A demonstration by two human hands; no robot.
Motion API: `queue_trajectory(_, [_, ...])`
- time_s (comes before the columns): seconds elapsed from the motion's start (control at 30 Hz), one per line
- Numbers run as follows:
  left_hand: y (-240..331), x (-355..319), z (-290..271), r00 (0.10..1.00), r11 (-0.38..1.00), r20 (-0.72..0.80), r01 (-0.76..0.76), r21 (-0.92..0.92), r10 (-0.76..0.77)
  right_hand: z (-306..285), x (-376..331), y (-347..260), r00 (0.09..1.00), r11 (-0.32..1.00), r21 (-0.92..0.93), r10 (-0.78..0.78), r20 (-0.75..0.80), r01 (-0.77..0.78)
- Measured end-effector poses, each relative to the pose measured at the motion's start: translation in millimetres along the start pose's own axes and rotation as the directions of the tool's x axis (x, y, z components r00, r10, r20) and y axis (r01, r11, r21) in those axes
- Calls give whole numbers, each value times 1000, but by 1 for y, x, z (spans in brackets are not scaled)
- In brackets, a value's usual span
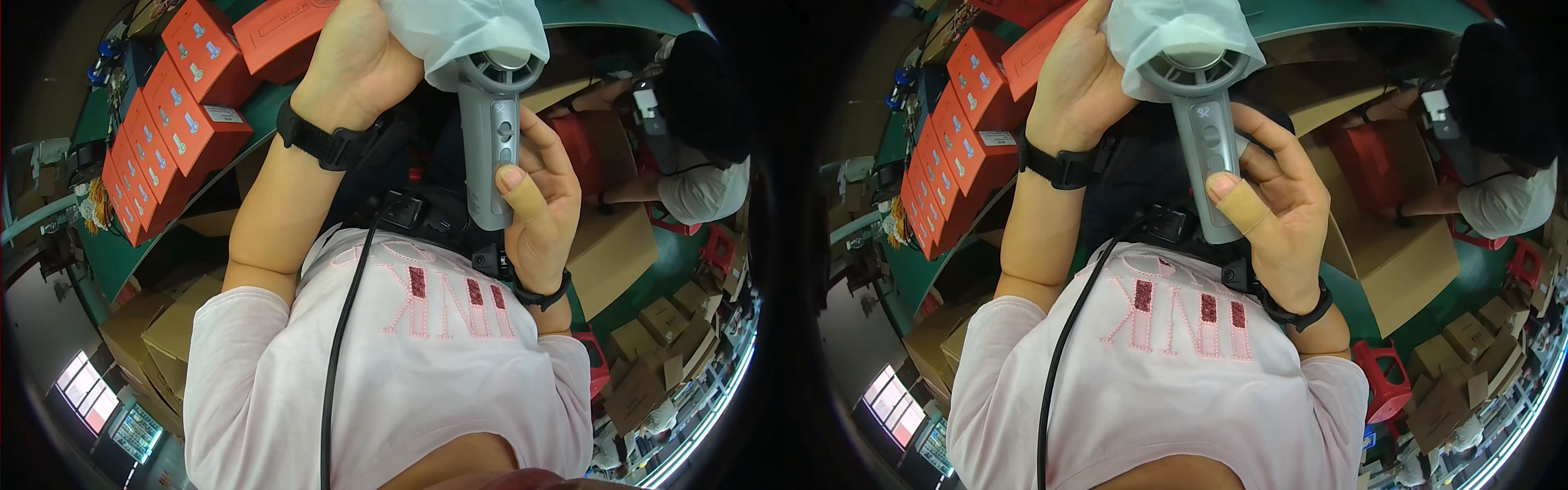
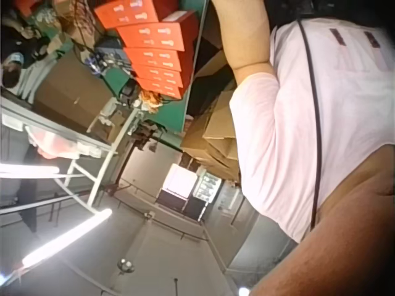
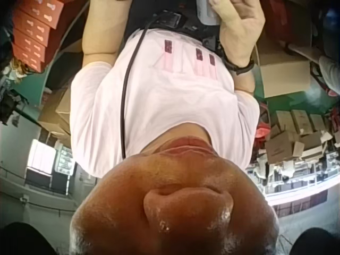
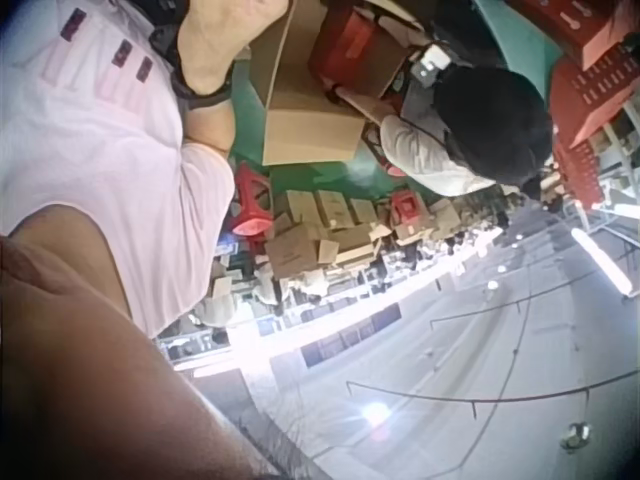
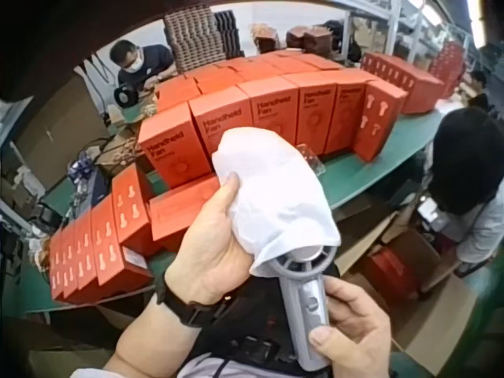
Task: Packaging handheld fans into red boxes and then placing the red boxes into a larger shipping carton.
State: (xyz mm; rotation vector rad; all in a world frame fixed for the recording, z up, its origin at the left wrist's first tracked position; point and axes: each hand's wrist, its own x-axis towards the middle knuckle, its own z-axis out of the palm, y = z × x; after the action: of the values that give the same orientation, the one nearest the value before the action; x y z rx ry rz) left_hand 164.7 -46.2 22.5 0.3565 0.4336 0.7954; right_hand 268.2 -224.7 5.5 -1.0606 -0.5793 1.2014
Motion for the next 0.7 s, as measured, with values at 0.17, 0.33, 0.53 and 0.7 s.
queue_trajectory(0.17, [-13,1,-6,1000,1000,6,18,-16,-18,-4,-3,4,999,999,-29,-46,-27,45])
queue_trajectory(0.33, [-27,-1,-1,988,984,50,151,-94,-147,-10,-6,2,996,997,-59,-47,-73,42])
queue_trajectory(0.53, [-38,-5,-10,968,961,119,237,-145,-221,-13,-12,4,993,996,-87,-35,-109,25])
queue_trajectory(0.7, [-41,-6,-2,979,982,-82,189,8,-188,-12,-11,7,986,994,-98,-56,-159,41])
